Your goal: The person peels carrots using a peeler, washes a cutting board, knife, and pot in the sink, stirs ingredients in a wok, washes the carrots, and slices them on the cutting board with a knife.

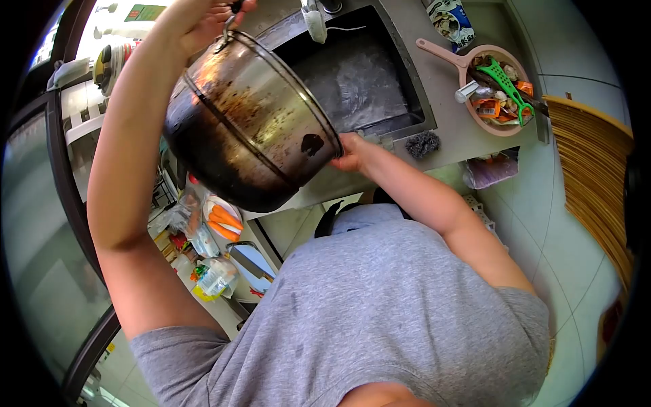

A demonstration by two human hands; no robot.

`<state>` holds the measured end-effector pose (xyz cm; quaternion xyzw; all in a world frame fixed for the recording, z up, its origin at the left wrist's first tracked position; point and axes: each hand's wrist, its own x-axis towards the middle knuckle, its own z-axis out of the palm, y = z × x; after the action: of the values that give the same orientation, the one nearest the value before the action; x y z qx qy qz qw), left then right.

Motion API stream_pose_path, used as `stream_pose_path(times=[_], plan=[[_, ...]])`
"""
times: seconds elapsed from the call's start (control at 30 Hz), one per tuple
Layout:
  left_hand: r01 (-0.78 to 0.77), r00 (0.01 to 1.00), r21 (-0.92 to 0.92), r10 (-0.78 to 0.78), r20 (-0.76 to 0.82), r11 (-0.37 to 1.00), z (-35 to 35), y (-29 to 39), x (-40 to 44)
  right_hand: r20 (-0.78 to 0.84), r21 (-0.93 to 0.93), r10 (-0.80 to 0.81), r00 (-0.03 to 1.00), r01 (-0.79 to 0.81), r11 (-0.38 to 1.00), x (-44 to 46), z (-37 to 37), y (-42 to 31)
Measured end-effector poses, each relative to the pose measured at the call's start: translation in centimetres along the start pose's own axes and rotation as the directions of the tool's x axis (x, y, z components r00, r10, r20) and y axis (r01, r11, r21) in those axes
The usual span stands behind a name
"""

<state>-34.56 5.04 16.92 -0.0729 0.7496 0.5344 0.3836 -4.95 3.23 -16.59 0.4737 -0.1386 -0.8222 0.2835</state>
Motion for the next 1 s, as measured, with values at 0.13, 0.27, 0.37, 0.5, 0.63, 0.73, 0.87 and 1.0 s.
stream_pose_path(times=[0.13,0.27,0.37,0.5,0.63,0.73,0.87,1.0], plan=[[-0.196,0.962,0.004,0.192,0.194,0.981,-4.1,1.5,-6.5,-0.145,-0.015,-0.44,0.886,0.443,0.896,-11.1,5.1,-0.1],[-0.171,0.985,-0.127,0.168,-0.033,0.977,-8.4,-4.8,-6.4,-0.072,-0.355,-0.724,0.686,0.66,0.662,-13.8,4.0,-3.9],[-0.06,0.989,-0.121,0.042,-0.142,0.991,-10.3,-12.8,-3.7,-0.062,-0.593,-0.846,0.53,0.662,0.458,-14.3,3.6,-6.5],[0.096,0.981,-0.1,-0.111,-0.157,0.99,-11.3,-23.8,1.0,0.009,-0.709,-0.914,0.406,0.647,0.28,-12.7,2.5,-10.1],[0.151,0.968,-0.072,-0.163,-0.19,0.986,-9.9,-31.7,4.9,0.087,-0.822,-0.906,0.415,0.543,0.17,-11.6,2.0,-13.8],[0.143,0.961,0.043,-0.129,-0.243,0.989,-8.7,-34.6,6.3,0.084,-0.898,-0.932,0.353,0.432,0.083,-11.7,3.1,-14.2],[0.152,0.957,0.072,-0.129,-0.258,0.986,-8.1,-36.8,7.3,0.211,-0.91,-0.911,0.354,-0.269,-0.315,-14.2,6.3,-14.6],[0.113,0.962,0.061,-0.094,-0.256,0.992,-7.2,-36.3,6.6,0.667,-0.744,-0.736,0.116,0.132,-0.655,-16.2,15.3,-17.0]])
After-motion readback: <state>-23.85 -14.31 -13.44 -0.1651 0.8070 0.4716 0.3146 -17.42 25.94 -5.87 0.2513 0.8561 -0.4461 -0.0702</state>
